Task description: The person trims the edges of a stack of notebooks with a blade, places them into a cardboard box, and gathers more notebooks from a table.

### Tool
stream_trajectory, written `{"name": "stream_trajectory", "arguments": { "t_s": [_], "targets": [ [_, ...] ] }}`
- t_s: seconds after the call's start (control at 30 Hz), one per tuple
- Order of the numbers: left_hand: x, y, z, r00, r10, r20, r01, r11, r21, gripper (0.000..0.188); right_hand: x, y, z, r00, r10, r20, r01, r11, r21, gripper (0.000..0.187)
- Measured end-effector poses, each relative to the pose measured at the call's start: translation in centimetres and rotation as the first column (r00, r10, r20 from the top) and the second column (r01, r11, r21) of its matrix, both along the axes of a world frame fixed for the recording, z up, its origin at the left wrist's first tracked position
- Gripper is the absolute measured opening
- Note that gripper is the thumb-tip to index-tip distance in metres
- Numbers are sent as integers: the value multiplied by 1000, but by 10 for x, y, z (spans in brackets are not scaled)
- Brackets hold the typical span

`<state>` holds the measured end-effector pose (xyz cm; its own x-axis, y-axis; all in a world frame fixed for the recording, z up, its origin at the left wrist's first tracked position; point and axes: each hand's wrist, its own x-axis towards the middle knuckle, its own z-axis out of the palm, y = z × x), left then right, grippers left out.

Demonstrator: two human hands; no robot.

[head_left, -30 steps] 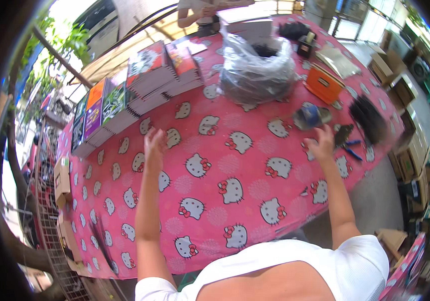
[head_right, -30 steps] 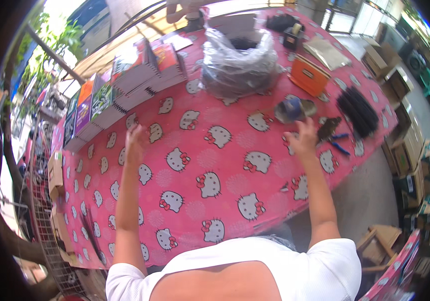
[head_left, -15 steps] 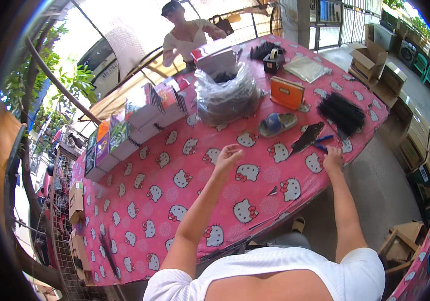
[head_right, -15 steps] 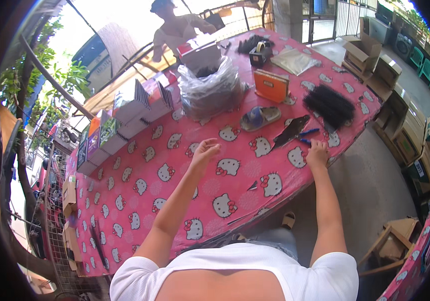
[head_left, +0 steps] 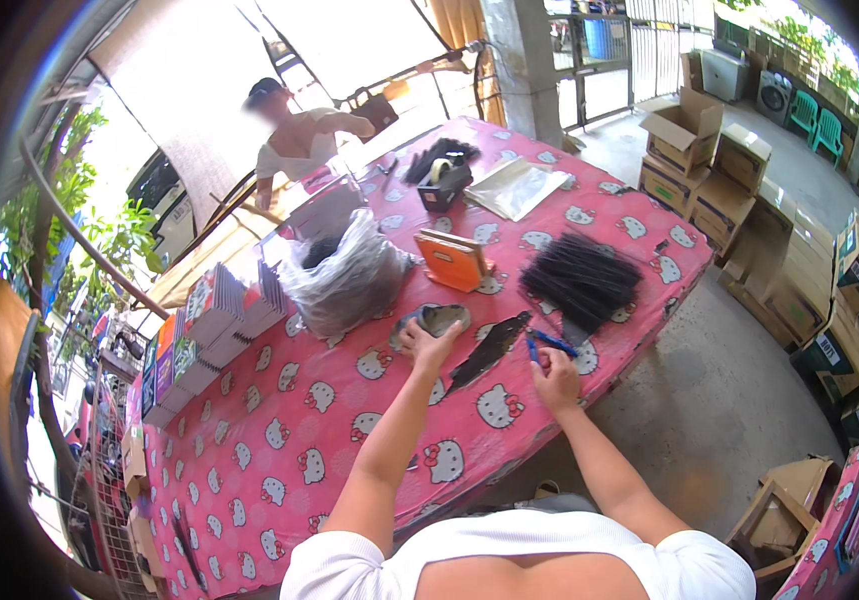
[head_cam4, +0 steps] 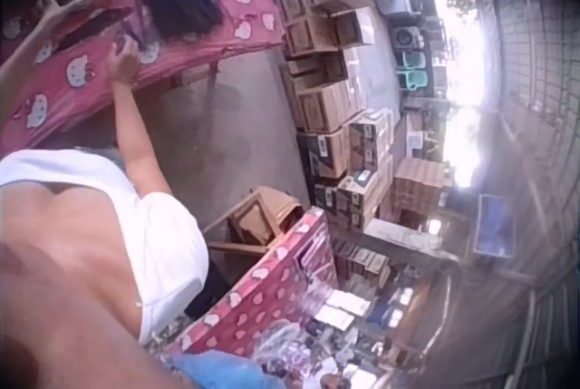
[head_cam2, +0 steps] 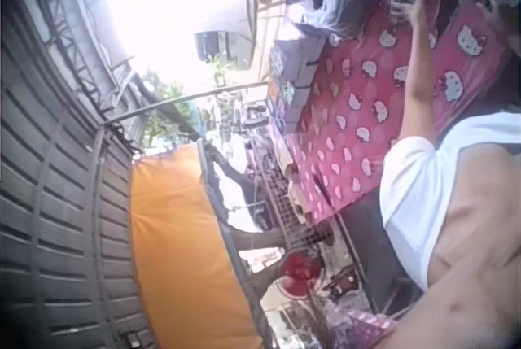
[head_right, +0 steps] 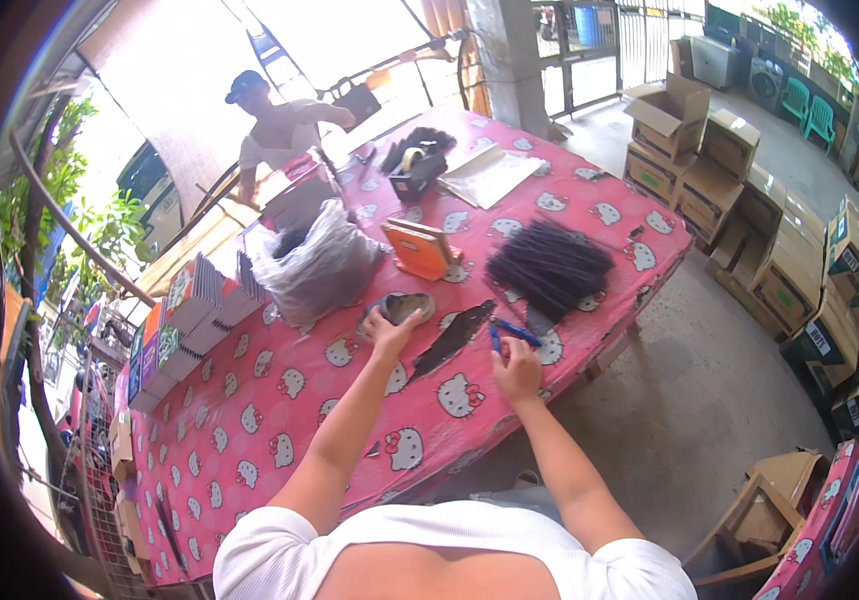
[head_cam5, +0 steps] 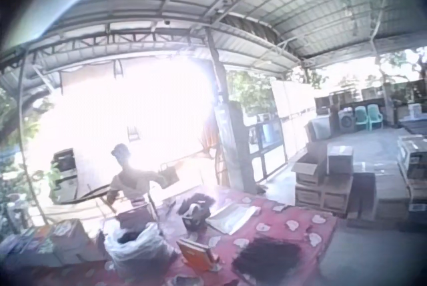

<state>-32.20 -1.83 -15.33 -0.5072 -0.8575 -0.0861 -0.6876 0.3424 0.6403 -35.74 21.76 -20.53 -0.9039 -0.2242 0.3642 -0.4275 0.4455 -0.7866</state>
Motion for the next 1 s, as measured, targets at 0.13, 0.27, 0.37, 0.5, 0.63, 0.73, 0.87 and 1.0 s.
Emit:
{"name": "stream_trajectory", "arguments": {
  "t_s": [0.13,0.27,0.37,0.5,0.63,0.73,0.87,1.0],
  "targets": [
    [-21,-18,-27,981,162,111,-132,963,-234,107,-3,3,7,999,-6,-32,3,996,-85,18],
    [-17,-38,-21,996,23,-82,-28,998,-59,80,-4,2,6,999,25,-28,-28,994,-107,19],
    [-21,-29,-15,913,-127,-387,182,978,107,70,-1,1,12,998,64,-27,-66,995,-79,19],
    [-58,33,11,727,-428,-537,584,796,157,71,-7,6,11,998,62,-30,-63,997,-47,18],
    [-70,38,17,688,-584,-430,646,763,-3,76,-6,6,4,995,55,-78,-60,996,-64,19],
    [-87,28,50,622,-724,-299,575,681,-453,79,-6,5,8,999,39,0,-39,992,-124,22],
    [-118,12,68,817,-573,61,433,542,-720,65,-2,9,18,976,45,212,3,976,-218,31],
    [-132,-88,36,752,-555,356,655,562,-506,50,9,-12,13,982,102,-159,-101,995,16,44]
  ]
}}
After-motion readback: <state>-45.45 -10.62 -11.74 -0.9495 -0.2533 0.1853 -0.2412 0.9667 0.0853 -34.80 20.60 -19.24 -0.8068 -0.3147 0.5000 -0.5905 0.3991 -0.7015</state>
